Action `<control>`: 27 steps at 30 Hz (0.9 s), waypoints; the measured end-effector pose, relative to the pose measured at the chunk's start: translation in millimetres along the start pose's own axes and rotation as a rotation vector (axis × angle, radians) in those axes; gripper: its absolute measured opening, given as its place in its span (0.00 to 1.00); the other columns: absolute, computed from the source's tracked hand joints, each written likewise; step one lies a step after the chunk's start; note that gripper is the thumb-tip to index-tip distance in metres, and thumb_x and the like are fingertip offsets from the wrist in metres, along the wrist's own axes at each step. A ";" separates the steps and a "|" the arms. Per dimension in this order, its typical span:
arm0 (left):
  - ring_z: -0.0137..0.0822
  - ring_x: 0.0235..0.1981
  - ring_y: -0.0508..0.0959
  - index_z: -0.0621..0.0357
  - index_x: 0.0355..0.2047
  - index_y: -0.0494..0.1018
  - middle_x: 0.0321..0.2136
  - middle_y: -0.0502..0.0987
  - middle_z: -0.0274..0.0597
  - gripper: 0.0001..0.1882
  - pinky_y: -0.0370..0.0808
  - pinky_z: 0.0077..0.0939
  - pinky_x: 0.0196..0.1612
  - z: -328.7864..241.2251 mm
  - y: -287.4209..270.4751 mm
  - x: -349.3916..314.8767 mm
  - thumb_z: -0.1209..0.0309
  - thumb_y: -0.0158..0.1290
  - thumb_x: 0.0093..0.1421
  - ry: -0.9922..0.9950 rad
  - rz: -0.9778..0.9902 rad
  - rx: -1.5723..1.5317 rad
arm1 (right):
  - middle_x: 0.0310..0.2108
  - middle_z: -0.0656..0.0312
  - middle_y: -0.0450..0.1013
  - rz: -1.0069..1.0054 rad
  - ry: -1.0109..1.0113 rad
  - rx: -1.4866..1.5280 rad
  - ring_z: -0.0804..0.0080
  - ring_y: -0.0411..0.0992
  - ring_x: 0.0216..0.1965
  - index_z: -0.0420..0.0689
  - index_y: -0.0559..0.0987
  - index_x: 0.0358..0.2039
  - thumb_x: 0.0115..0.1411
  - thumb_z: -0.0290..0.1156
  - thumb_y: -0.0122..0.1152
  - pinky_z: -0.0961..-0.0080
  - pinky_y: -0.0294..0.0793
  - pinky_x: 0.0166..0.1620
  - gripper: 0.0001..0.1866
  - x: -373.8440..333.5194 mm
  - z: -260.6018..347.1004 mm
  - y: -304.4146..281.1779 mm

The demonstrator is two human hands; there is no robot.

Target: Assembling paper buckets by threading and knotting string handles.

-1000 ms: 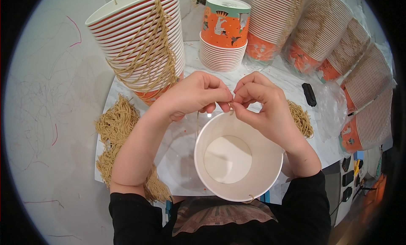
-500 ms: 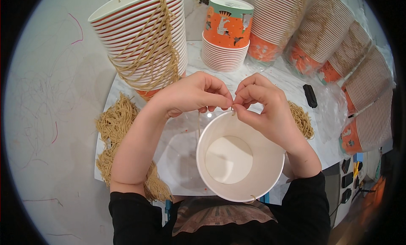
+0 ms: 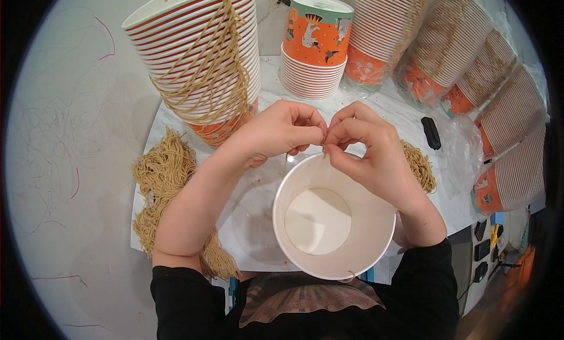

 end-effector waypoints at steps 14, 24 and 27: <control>0.21 0.34 0.79 0.62 0.42 0.77 0.36 0.81 0.34 0.07 0.77 0.17 0.37 6.9 17.4 9.1 0.73 0.58 0.67 0.242 -0.224 -0.277 | 0.39 0.57 0.72 -0.214 -0.035 0.027 0.71 0.79 0.34 0.32 0.76 0.32 0.55 0.15 0.63 0.77 0.81 0.40 0.05 6.2 -14.9 -12.1; 0.22 0.36 0.80 0.62 0.44 0.77 0.38 0.82 0.35 0.09 0.79 0.18 0.38 10.1 14.4 12.8 0.71 0.59 0.67 0.343 -0.217 -0.278 | 0.42 0.58 0.71 -0.182 0.004 0.144 0.74 0.79 0.37 0.32 0.76 0.34 0.59 0.17 0.62 0.79 0.81 0.41 0.04 12.5 -27.3 -17.7; 0.22 0.36 0.81 0.62 0.44 0.77 0.38 0.82 0.36 0.09 0.79 0.18 0.39 7.8 14.1 11.6 0.71 0.60 0.66 0.326 -0.215 -0.262 | 0.43 0.58 0.70 -0.167 0.016 0.166 0.74 0.79 0.37 0.32 0.77 0.35 0.61 0.17 0.62 0.79 0.81 0.41 0.03 12.4 -27.5 -17.9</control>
Point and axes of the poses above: each hand's wrist, its own x-axis towards the middle knuckle, its own y-axis out of the palm, z = x × y, the point moved 4 cm from there along x, towards the middle knuckle
